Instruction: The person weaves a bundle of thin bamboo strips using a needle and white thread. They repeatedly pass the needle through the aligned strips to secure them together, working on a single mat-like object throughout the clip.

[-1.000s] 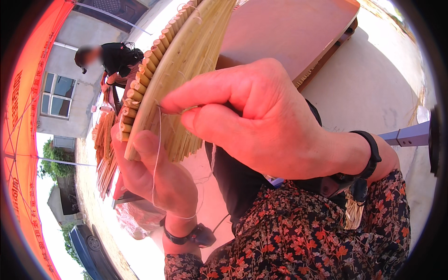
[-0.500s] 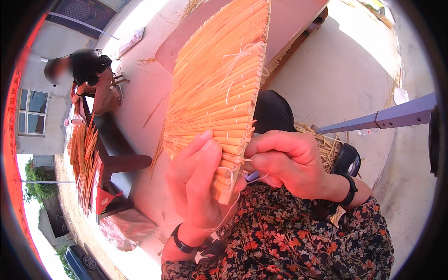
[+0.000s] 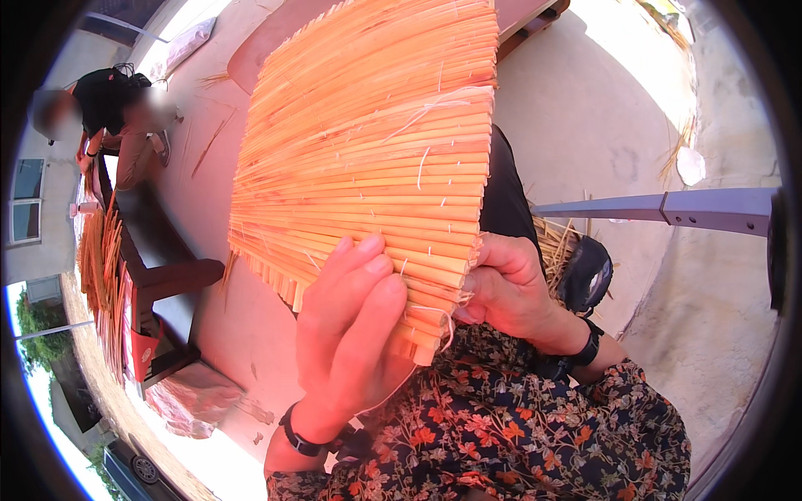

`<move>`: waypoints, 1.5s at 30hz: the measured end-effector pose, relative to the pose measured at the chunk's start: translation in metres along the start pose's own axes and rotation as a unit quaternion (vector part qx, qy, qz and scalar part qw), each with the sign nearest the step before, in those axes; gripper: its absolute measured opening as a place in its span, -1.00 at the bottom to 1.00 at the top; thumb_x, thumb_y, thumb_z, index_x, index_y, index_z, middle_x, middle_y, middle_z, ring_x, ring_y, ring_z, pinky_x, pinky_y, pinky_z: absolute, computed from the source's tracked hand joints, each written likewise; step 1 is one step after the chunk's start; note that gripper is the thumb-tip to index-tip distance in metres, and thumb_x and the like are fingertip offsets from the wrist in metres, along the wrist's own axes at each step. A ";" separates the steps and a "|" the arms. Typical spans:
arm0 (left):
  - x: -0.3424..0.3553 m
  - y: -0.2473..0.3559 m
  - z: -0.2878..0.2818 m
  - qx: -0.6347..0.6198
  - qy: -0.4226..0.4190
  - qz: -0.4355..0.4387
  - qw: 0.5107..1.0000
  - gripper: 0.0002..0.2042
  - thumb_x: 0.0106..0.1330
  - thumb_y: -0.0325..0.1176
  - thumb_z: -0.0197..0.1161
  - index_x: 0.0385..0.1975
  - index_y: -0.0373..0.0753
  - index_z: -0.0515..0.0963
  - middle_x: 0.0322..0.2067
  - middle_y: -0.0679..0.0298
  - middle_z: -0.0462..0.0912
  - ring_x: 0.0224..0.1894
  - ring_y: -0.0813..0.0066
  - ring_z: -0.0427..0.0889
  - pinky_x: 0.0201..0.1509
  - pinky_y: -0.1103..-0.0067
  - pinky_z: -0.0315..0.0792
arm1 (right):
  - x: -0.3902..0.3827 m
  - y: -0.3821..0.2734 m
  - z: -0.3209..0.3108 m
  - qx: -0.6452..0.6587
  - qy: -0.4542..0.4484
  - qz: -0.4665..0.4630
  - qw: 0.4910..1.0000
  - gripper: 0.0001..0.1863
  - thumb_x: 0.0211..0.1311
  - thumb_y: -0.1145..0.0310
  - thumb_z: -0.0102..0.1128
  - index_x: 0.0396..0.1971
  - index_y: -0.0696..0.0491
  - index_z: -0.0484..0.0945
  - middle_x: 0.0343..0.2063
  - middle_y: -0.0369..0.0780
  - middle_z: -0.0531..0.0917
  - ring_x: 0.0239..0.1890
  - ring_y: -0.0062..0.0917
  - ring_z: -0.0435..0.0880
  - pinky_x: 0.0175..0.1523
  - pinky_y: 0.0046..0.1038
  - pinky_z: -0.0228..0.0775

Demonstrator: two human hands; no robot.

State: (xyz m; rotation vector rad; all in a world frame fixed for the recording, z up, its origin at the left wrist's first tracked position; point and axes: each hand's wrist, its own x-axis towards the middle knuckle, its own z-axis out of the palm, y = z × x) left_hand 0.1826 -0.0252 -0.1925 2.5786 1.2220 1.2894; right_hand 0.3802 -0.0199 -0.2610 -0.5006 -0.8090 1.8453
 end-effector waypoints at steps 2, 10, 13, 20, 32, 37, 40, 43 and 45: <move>-0.001 -0.001 0.005 -0.004 0.014 -0.024 1.000 -0.55 0.22 -0.41 0.47 0.07 -0.43 0.50 -0.02 -0.03 0.54 0.04 -0.04 0.68 0.18 0.21 0.61 | 0.000 0.004 -0.005 -0.025 0.007 -0.017 1.000 -0.78 0.47 0.45 0.16 -0.08 0.30 0.61 -0.39 -0.24 0.65 -0.62 -0.74 0.43 -0.53 -0.62 0.25; 0.001 0.000 0.002 -0.012 0.004 -0.066 0.998 -0.55 0.08 -0.56 0.51 0.03 -0.36 0.62 -0.07 0.08 0.56 0.04 0.01 0.67 0.13 0.26 0.61 | 0.005 -0.003 -0.005 -0.220 0.011 -0.071 0.973 -0.73 0.49 0.38 0.14 -0.08 0.31 0.65 -0.42 -0.28 0.67 -0.60 -0.78 0.49 -0.52 -0.69 0.24; 0.003 0.000 0.001 -0.034 0.004 -0.073 0.997 -0.60 0.09 -0.58 0.48 -0.01 -0.38 0.66 -0.09 0.09 0.59 0.02 0.03 0.67 0.16 0.19 0.59 | 0.002 -0.001 -0.008 -0.250 0.026 -0.077 0.965 -0.71 0.48 0.33 0.16 -0.11 0.29 0.66 -0.40 -0.24 0.71 -0.57 -0.70 0.57 -0.47 -0.63 0.33; 0.002 0.000 -0.005 -0.053 -0.008 -0.081 0.995 -0.62 0.09 -0.63 0.44 -0.03 -0.37 0.67 -0.11 0.11 0.59 0.01 0.04 0.67 0.17 0.16 0.57 | 0.009 -0.013 -0.014 -0.492 -0.016 -0.216 0.843 -0.74 0.38 0.29 0.27 -0.26 0.23 0.68 -0.39 -0.12 0.75 -0.44 -0.35 0.73 -0.31 -0.46 0.50; 0.002 0.000 -0.008 -0.054 -0.004 -0.090 0.994 -0.62 0.09 -0.64 0.42 -0.03 -0.33 0.69 -0.09 0.14 0.59 0.03 0.09 0.66 0.17 0.21 0.57 | 0.003 -0.003 -0.016 -0.360 0.007 -0.150 0.921 -0.72 0.41 0.30 0.27 -0.16 0.25 0.69 -0.32 -0.16 0.78 -0.38 -0.54 0.73 -0.27 -0.54 0.49; 0.004 0.000 -0.008 -0.045 -0.007 -0.086 0.995 -0.61 0.08 -0.64 0.41 -0.03 -0.32 0.69 -0.09 0.16 0.59 0.03 0.11 0.65 0.16 0.22 0.57 | 0.004 0.004 -0.025 -0.222 -0.046 -0.110 0.968 -0.69 0.45 0.29 0.24 -0.07 0.27 0.68 -0.19 -0.17 0.78 -0.28 -0.63 0.71 -0.22 -0.57 0.49; 0.006 -0.001 -0.010 -0.040 -0.015 -0.078 0.996 -0.61 0.07 -0.64 0.41 -0.03 -0.32 0.69 -0.09 0.17 0.59 0.01 0.11 0.66 0.15 0.21 0.57 | 0.001 0.003 -0.012 -0.196 -0.007 -0.087 0.977 -0.68 0.43 0.26 0.27 -0.10 0.26 0.69 -0.19 -0.17 0.78 -0.27 -0.61 0.71 -0.22 -0.56 0.49; 0.004 -0.003 -0.011 -0.034 -0.025 -0.061 0.997 -0.62 0.06 -0.63 0.41 -0.05 -0.33 0.70 -0.10 0.17 0.59 -0.02 0.11 0.66 0.13 0.21 0.58 | 0.006 -0.009 -0.001 -0.309 0.021 -0.102 0.945 -0.69 0.38 0.24 0.32 -0.18 0.24 0.72 -0.26 -0.17 0.79 -0.31 -0.56 0.74 -0.22 -0.55 0.50; 0.001 -0.002 -0.013 -0.039 -0.029 -0.060 0.997 -0.63 0.06 -0.63 0.41 -0.06 -0.33 0.70 -0.11 0.17 0.59 -0.04 0.11 0.67 0.12 0.21 0.58 | 0.010 -0.015 0.000 -0.375 -0.002 -0.137 0.917 -0.71 0.34 0.25 0.35 -0.25 0.23 0.73 -0.32 -0.17 0.78 -0.36 -0.51 0.75 -0.25 -0.55 0.49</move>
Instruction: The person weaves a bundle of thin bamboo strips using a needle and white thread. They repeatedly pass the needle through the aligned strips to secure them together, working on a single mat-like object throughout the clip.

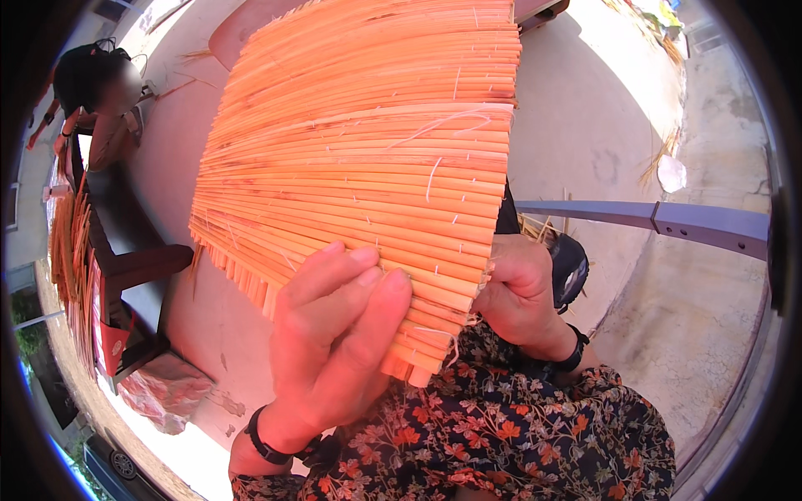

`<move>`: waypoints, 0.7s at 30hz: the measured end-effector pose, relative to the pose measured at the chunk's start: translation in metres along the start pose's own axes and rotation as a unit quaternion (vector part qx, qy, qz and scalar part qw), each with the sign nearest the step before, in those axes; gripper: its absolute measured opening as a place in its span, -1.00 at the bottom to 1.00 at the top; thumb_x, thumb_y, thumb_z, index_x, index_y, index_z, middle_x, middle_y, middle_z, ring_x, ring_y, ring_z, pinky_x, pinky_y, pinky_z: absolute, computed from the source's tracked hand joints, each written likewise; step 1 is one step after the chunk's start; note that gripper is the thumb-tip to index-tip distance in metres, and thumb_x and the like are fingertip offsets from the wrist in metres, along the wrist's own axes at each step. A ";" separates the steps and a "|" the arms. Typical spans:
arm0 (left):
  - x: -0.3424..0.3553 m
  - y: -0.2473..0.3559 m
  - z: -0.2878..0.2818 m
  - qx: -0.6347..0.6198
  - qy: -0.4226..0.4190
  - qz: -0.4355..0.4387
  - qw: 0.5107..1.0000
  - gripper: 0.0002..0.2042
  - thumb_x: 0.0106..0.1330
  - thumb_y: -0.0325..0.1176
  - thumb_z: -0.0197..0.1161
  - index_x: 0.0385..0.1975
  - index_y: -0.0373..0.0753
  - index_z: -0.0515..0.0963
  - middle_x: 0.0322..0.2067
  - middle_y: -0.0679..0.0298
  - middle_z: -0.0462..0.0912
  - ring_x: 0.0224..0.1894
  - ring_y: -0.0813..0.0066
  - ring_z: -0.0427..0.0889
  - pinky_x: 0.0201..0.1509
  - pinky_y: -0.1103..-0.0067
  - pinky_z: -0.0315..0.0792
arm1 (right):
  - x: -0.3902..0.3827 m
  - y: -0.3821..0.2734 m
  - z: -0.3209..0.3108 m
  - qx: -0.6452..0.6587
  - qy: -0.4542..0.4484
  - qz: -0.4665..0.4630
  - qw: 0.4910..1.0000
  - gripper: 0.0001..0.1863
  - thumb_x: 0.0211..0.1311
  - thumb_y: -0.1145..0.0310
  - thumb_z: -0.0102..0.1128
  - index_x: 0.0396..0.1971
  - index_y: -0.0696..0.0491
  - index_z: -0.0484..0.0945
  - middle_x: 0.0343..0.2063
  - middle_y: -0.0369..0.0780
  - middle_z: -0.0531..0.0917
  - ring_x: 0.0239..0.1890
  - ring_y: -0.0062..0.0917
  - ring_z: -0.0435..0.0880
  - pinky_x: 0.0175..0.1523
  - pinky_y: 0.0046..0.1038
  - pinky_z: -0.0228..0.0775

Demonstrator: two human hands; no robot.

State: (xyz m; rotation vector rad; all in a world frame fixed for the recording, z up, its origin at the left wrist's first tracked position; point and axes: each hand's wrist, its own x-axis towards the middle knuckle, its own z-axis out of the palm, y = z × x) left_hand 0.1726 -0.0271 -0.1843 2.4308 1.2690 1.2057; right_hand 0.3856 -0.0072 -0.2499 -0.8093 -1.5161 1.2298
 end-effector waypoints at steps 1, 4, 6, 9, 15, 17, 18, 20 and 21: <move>0.000 0.001 0.000 -0.001 0.004 -0.001 1.000 -0.63 0.06 -0.63 0.41 -0.07 -0.34 0.70 -0.12 0.17 0.59 -0.04 0.10 0.67 0.11 0.21 0.58 | 0.001 -0.002 -0.001 -0.034 -0.009 -0.022 0.999 -0.72 0.33 0.25 0.37 -0.29 0.22 0.73 -0.35 -0.16 0.78 -0.38 -0.49 0.75 -0.26 -0.54 0.49; -0.001 0.000 0.001 -0.003 0.012 0.002 1.000 -0.64 0.05 -0.61 0.41 -0.08 -0.34 0.70 -0.13 0.17 0.60 -0.04 0.10 0.68 0.10 0.22 0.58 | 0.000 -0.006 -0.002 -0.022 -0.014 -0.002 1.000 -0.73 0.30 0.26 0.38 -0.35 0.21 0.72 -0.39 -0.15 0.77 -0.40 -0.44 0.76 -0.28 -0.54 0.49; 0.001 0.001 0.000 -0.007 0.012 0.002 1.000 -0.64 0.04 -0.61 0.41 -0.08 -0.34 0.70 -0.14 0.17 0.60 -0.05 0.09 0.68 0.10 0.22 0.59 | -0.005 0.007 0.001 -0.009 0.011 -0.036 0.999 -0.73 0.31 0.25 0.37 -0.34 0.21 0.72 -0.41 -0.17 0.76 -0.43 -0.45 0.75 -0.30 -0.53 0.48; 0.002 0.001 -0.002 -0.012 0.005 -0.001 1.000 -0.63 0.03 -0.60 0.41 -0.08 -0.34 0.71 -0.14 0.17 0.60 -0.07 0.09 0.69 0.09 0.22 0.59 | -0.010 0.013 -0.002 -0.002 0.004 -0.037 0.999 -0.72 0.34 0.25 0.35 -0.30 0.21 0.71 -0.42 -0.19 0.75 -0.45 -0.47 0.73 -0.31 -0.54 0.47; 0.000 -0.001 0.001 -0.009 0.014 0.009 1.000 -0.61 0.01 -0.62 0.39 -0.07 -0.34 0.71 -0.14 0.16 0.60 -0.07 0.09 0.69 0.08 0.22 0.59 | -0.007 0.013 0.006 -0.024 0.033 -0.055 0.998 -0.69 0.45 0.24 0.24 -0.18 0.23 0.68 -0.41 -0.24 0.74 -0.49 -0.62 0.67 -0.36 -0.59 0.44; 0.002 -0.002 0.000 -0.003 0.005 0.009 1.000 -0.62 0.02 -0.63 0.39 -0.08 -0.34 0.71 -0.14 0.16 0.60 -0.06 0.09 0.69 0.09 0.22 0.60 | -0.008 0.009 0.006 0.071 0.022 0.008 0.997 -0.69 0.47 0.23 0.22 -0.15 0.23 0.67 -0.40 -0.25 0.74 -0.51 -0.66 0.66 -0.41 -0.63 0.44; 0.003 -0.002 -0.001 0.000 0.001 0.009 1.000 -0.62 0.02 -0.63 0.38 -0.08 -0.34 0.71 -0.13 0.16 0.60 -0.06 0.09 0.69 0.09 0.21 0.60 | -0.008 0.003 0.000 0.136 -0.006 0.066 0.988 -0.68 0.48 0.23 0.22 -0.13 0.23 0.67 -0.39 -0.25 0.74 -0.52 -0.67 0.66 -0.44 -0.64 0.43; 0.001 -0.002 -0.001 0.001 0.001 0.004 1.000 -0.61 0.03 -0.64 0.38 -0.07 -0.32 0.71 -0.13 0.17 0.60 -0.05 0.10 0.69 0.11 0.20 0.59 | -0.010 -0.002 -0.001 0.206 -0.032 0.132 0.969 -0.67 0.47 0.22 0.22 -0.11 0.23 0.66 -0.39 -0.25 0.74 -0.53 -0.69 0.66 -0.48 -0.67 0.43; 0.000 -0.001 0.000 0.001 0.000 0.002 1.000 -0.61 0.03 -0.64 0.38 -0.06 -0.32 0.70 -0.13 0.17 0.60 -0.04 0.10 0.69 0.12 0.20 0.59 | -0.013 -0.002 0.001 0.213 -0.029 0.141 0.966 -0.67 0.47 0.22 0.22 -0.10 0.23 0.65 -0.38 -0.24 0.74 -0.54 -0.70 0.66 -0.50 -0.68 0.43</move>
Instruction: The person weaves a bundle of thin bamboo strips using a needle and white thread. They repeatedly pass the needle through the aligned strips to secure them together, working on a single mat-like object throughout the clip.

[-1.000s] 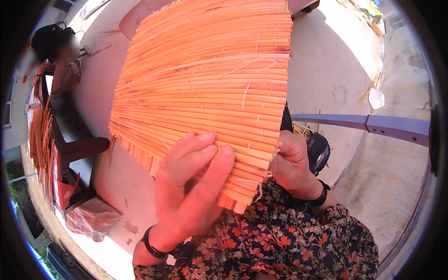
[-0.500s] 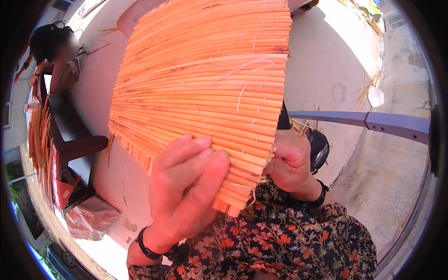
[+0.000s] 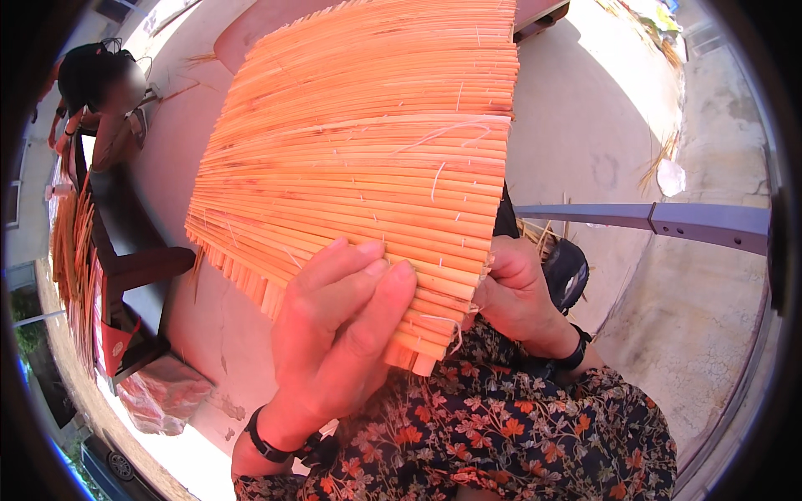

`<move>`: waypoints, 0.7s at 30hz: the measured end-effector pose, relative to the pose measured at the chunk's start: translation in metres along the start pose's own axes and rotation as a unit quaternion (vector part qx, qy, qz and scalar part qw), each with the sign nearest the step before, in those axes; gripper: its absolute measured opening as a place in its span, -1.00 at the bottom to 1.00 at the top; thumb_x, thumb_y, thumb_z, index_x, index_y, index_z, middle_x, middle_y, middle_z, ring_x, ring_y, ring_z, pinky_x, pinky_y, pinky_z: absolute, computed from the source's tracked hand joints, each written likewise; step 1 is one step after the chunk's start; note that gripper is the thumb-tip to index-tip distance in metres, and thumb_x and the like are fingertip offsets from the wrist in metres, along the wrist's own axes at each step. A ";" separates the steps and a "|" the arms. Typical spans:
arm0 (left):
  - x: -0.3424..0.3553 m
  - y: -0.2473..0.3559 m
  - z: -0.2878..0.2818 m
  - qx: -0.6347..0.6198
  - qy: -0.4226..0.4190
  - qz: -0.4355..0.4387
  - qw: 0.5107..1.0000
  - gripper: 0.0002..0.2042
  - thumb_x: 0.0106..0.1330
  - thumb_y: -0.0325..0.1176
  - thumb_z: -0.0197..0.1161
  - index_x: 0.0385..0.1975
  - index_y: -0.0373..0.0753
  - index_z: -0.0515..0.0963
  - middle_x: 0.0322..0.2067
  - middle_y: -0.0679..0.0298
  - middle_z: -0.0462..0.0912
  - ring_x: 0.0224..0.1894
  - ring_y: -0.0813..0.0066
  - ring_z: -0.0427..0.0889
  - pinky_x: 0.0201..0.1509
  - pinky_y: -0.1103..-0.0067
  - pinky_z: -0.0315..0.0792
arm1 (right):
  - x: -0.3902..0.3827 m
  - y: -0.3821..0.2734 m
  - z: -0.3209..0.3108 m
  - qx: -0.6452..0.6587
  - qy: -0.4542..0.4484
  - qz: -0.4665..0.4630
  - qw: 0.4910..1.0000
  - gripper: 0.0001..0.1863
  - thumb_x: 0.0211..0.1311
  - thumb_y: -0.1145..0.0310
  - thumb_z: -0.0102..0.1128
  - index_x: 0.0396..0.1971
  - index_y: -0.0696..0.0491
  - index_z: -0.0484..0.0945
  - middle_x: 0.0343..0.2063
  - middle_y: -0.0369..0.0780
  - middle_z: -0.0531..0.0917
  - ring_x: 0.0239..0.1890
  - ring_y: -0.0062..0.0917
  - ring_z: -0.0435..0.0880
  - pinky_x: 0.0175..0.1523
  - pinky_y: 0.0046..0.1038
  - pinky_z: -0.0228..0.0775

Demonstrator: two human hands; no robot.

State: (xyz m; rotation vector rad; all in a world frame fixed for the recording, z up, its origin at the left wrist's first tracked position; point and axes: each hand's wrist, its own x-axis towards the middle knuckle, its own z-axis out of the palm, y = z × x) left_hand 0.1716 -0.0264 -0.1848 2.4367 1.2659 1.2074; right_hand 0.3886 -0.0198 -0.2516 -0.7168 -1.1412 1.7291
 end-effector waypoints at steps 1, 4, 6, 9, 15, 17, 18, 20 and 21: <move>0.001 0.000 0.000 -0.001 -0.001 0.000 1.000 -0.61 0.04 -0.64 0.38 -0.06 -0.31 0.70 -0.12 0.18 0.60 -0.03 0.10 0.69 0.13 0.19 0.59 | 0.000 0.001 0.001 0.008 0.004 0.008 1.000 -0.66 0.47 0.22 0.23 -0.09 0.24 0.64 -0.38 -0.24 0.73 -0.54 -0.71 0.66 -0.51 -0.69 0.42; -0.003 0.000 -0.001 -0.002 -0.007 -0.005 1.000 -0.61 0.06 -0.64 0.39 -0.04 -0.29 0.70 -0.11 0.19 0.59 -0.01 0.11 0.69 0.15 0.17 0.58 | 0.001 -0.004 0.004 0.008 0.002 0.044 0.999 -0.65 0.45 0.22 0.26 -0.08 0.26 0.63 -0.41 -0.23 0.71 -0.54 -0.69 0.64 -0.49 -0.64 0.45; -0.009 -0.001 -0.001 -0.001 -0.009 -0.007 1.000 -0.61 0.07 -0.63 0.40 -0.03 -0.28 0.69 -0.10 0.20 0.58 0.00 0.12 0.69 0.16 0.16 0.57 | 0.000 0.000 0.003 0.059 -0.018 0.067 0.996 -0.66 0.44 0.26 0.27 -0.06 0.27 0.61 -0.43 -0.23 0.70 -0.54 -0.68 0.63 -0.48 -0.63 0.45; -0.017 -0.004 0.000 -0.003 -0.021 -0.006 1.000 -0.60 0.07 -0.62 0.42 -0.03 -0.25 0.69 -0.09 0.21 0.57 0.00 0.13 0.69 0.18 0.15 0.57 | -0.003 0.013 0.002 0.119 -0.035 0.086 0.988 -0.67 0.43 0.30 0.28 -0.03 0.27 0.60 -0.46 -0.23 0.68 -0.53 -0.65 0.63 -0.46 -0.61 0.45; -0.021 -0.006 0.001 0.006 -0.019 -0.005 1.000 -0.62 0.07 -0.61 0.45 -0.05 -0.23 0.69 -0.09 0.23 0.58 0.01 0.16 0.69 0.21 0.16 0.55 | -0.002 0.019 -0.001 0.073 -0.041 0.046 0.995 -0.73 0.34 0.48 0.29 -0.04 0.30 0.62 -0.42 -0.23 0.71 -0.52 -0.69 0.63 -0.45 -0.62 0.41; -0.022 -0.005 0.000 0.002 -0.022 -0.011 1.000 -0.63 0.08 -0.61 0.45 -0.06 -0.23 0.69 -0.10 0.23 0.58 0.01 0.16 0.69 0.22 0.15 0.54 | -0.001 0.019 -0.003 -0.014 -0.042 0.006 0.999 -0.75 0.30 0.52 0.29 -0.06 0.31 0.63 -0.39 -0.22 0.73 -0.52 -0.70 0.63 -0.45 -0.62 0.41; -0.022 -0.005 -0.001 -0.001 -0.024 -0.014 1.000 -0.63 0.08 -0.61 0.45 -0.06 -0.23 0.69 -0.10 0.23 0.59 0.01 0.17 0.69 0.23 0.15 0.54 | 0.001 0.020 -0.005 -0.041 -0.052 -0.015 0.998 -0.75 0.28 0.54 0.29 -0.08 0.32 0.64 -0.37 -0.21 0.74 -0.52 -0.71 0.63 -0.45 -0.63 0.41; -0.023 -0.006 -0.001 0.001 -0.020 -0.013 1.000 -0.64 0.08 -0.61 0.45 -0.07 -0.22 0.70 -0.10 0.23 0.59 0.01 0.17 0.69 0.24 0.15 0.53 | 0.002 0.021 -0.005 -0.058 -0.054 -0.023 0.997 -0.75 0.26 0.54 0.30 -0.09 0.32 0.65 -0.36 -0.21 0.74 -0.51 -0.71 0.64 -0.44 -0.63 0.41; -0.024 -0.006 -0.001 0.001 -0.018 -0.013 1.000 -0.64 0.08 -0.60 0.45 -0.07 -0.22 0.70 -0.10 0.23 0.59 0.01 0.17 0.69 0.25 0.15 0.52 | 0.002 0.020 -0.003 -0.048 -0.045 -0.009 0.998 -0.75 0.26 0.53 0.31 -0.10 0.32 0.65 -0.36 -0.21 0.75 -0.51 -0.71 0.65 -0.44 -0.63 0.41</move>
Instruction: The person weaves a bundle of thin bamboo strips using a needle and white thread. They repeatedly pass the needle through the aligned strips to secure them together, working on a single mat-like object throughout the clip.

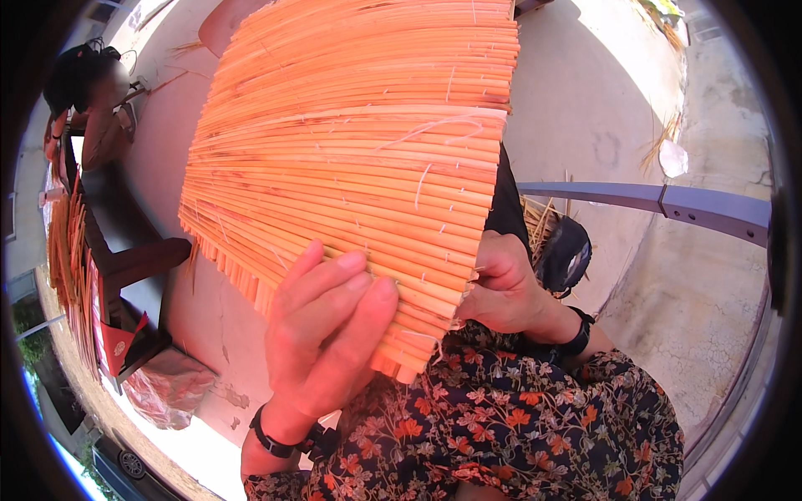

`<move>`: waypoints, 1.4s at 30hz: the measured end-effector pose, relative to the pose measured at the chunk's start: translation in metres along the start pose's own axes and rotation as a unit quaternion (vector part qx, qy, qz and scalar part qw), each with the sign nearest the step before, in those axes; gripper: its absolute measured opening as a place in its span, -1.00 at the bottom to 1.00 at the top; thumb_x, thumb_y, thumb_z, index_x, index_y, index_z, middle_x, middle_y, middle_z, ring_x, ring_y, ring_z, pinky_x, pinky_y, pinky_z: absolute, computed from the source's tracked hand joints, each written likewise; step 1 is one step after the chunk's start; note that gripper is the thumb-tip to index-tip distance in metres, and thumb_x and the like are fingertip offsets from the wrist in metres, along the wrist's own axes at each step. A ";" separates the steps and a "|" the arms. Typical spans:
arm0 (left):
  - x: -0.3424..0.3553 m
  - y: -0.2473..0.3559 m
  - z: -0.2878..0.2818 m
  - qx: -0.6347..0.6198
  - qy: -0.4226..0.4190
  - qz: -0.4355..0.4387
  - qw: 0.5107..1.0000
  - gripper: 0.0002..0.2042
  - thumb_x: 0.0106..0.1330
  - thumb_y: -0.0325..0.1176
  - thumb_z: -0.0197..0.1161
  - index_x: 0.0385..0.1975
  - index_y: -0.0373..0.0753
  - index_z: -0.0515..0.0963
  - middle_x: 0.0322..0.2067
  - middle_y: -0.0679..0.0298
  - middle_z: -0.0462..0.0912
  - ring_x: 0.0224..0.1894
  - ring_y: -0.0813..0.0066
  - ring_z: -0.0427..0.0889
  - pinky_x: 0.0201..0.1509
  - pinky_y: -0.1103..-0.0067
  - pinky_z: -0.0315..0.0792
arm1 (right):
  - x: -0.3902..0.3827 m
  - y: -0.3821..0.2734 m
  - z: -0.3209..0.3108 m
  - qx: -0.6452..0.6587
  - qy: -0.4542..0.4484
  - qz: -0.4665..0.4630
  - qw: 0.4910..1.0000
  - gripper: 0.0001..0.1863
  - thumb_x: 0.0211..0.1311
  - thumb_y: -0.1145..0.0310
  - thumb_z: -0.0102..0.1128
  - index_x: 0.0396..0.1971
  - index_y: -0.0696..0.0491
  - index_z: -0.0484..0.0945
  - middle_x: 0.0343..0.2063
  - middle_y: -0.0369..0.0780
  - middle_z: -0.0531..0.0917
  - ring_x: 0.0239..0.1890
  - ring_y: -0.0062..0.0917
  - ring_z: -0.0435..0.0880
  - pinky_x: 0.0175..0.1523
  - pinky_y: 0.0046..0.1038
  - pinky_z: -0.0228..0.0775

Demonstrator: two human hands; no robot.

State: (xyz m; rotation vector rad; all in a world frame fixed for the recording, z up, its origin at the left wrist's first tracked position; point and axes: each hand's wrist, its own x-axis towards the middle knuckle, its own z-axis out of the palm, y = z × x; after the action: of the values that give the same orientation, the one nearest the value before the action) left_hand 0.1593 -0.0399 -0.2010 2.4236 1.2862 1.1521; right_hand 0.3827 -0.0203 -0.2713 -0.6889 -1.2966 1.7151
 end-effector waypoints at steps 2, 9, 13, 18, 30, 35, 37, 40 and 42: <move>0.000 -0.001 0.000 -0.002 0.003 -0.001 1.000 -0.64 0.08 -0.60 0.45 -0.07 -0.22 0.70 -0.10 0.22 0.59 0.01 0.17 0.69 0.25 0.15 0.52 | -0.002 0.004 -0.001 0.016 0.000 0.003 1.000 -0.75 0.27 0.51 0.32 -0.11 0.31 0.65 -0.36 -0.20 0.75 -0.50 -0.71 0.66 -0.43 -0.62 0.41; 0.006 0.002 -0.008 0.008 0.018 -0.003 1.000 -0.62 0.08 -0.57 0.45 -0.05 -0.24 0.67 -0.06 0.18 0.59 0.03 0.06 0.68 0.26 0.07 0.49 | 0.016 0.000 -0.006 -0.218 -0.026 -0.199 0.955 -0.80 0.29 0.44 0.30 -0.19 0.25 0.68 -0.42 -0.15 0.73 -0.50 -0.45 0.69 -0.41 -0.50 0.43; 0.015 -0.005 -0.030 0.074 0.007 0.071 0.995 -0.52 0.43 -0.10 0.26 0.10 -0.41 0.51 -0.04 -0.01 0.52 0.03 -0.08 0.67 0.21 0.04 0.55 | 0.036 -0.026 0.018 -0.235 -0.039 -0.209 0.948 -0.82 0.26 0.44 0.33 -0.18 0.18 0.69 -0.44 -0.13 0.67 -0.49 -0.27 0.66 -0.41 -0.46 0.44; 0.021 -0.006 -0.035 0.115 0.067 0.063 0.989 -0.50 0.45 -0.07 0.24 0.08 -0.47 0.51 -0.05 -0.03 0.54 -0.02 -0.07 0.69 0.07 0.18 0.62 | 0.058 -0.056 0.052 -0.256 0.002 -0.192 0.948 -0.79 0.36 0.45 0.25 -0.05 0.16 0.63 -0.42 -0.18 0.68 -0.52 -0.44 0.67 -0.42 -0.50 0.45; 0.028 -0.005 -0.020 0.117 0.093 0.069 0.986 -0.65 0.35 -0.33 0.37 0.04 -0.38 0.56 -0.12 0.05 0.60 -0.04 0.04 0.69 0.01 0.31 0.61 | 0.044 -0.030 0.045 0.046 -0.022 -0.062 0.997 -0.86 0.54 0.51 -0.01 -0.10 0.22 0.53 -0.38 -0.25 0.67 -0.64 -0.75 0.45 -0.52 -0.67 0.36; 0.026 0.007 -0.016 0.125 0.077 0.072 0.986 -0.60 0.13 -0.42 0.48 -0.01 -0.35 0.63 -0.15 0.10 0.63 -0.07 0.04 0.71 -0.05 0.33 0.64 | 0.025 -0.026 0.043 0.120 -0.007 -0.054 0.991 -0.88 0.51 0.52 0.01 -0.10 0.22 0.51 -0.40 -0.23 0.65 -0.68 -0.76 0.39 -0.59 -0.63 0.37; 0.027 0.008 -0.015 0.129 0.085 0.073 0.985 -0.59 0.12 -0.40 0.49 -0.01 -0.35 0.62 -0.15 0.11 0.63 -0.08 0.05 0.71 -0.06 0.34 0.64 | 0.025 -0.032 0.048 0.206 -0.005 -0.027 0.978 -0.89 0.49 0.52 0.03 -0.12 0.22 0.51 -0.41 -0.24 0.63 -0.69 -0.76 0.37 -0.60 -0.62 0.39; 0.029 0.011 -0.013 0.128 0.116 0.066 0.983 -0.58 0.11 -0.40 0.50 -0.01 -0.35 0.63 -0.16 0.11 0.64 -0.09 0.06 0.72 -0.07 0.34 0.64 | 0.030 -0.043 0.058 0.312 0.006 0.019 0.950 -0.90 0.48 0.50 0.06 -0.17 0.21 0.52 -0.42 -0.25 0.62 -0.71 -0.75 0.35 -0.60 -0.61 0.42; 0.031 0.013 -0.015 0.133 0.131 0.064 0.980 -0.58 0.10 -0.41 0.50 -0.02 -0.34 0.63 -0.16 0.12 0.64 -0.10 0.06 0.72 -0.07 0.34 0.64 | 0.029 -0.041 0.057 0.301 0.004 0.018 0.953 -0.90 0.48 0.50 0.06 -0.20 0.21 0.53 -0.43 -0.25 0.62 -0.71 -0.74 0.37 -0.58 -0.60 0.44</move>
State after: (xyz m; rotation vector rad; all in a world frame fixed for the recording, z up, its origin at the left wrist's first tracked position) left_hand 0.1678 -0.0270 -0.1675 2.6471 1.4590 1.4608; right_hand 0.3337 -0.0181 -0.2128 -0.3564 -0.6873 1.9949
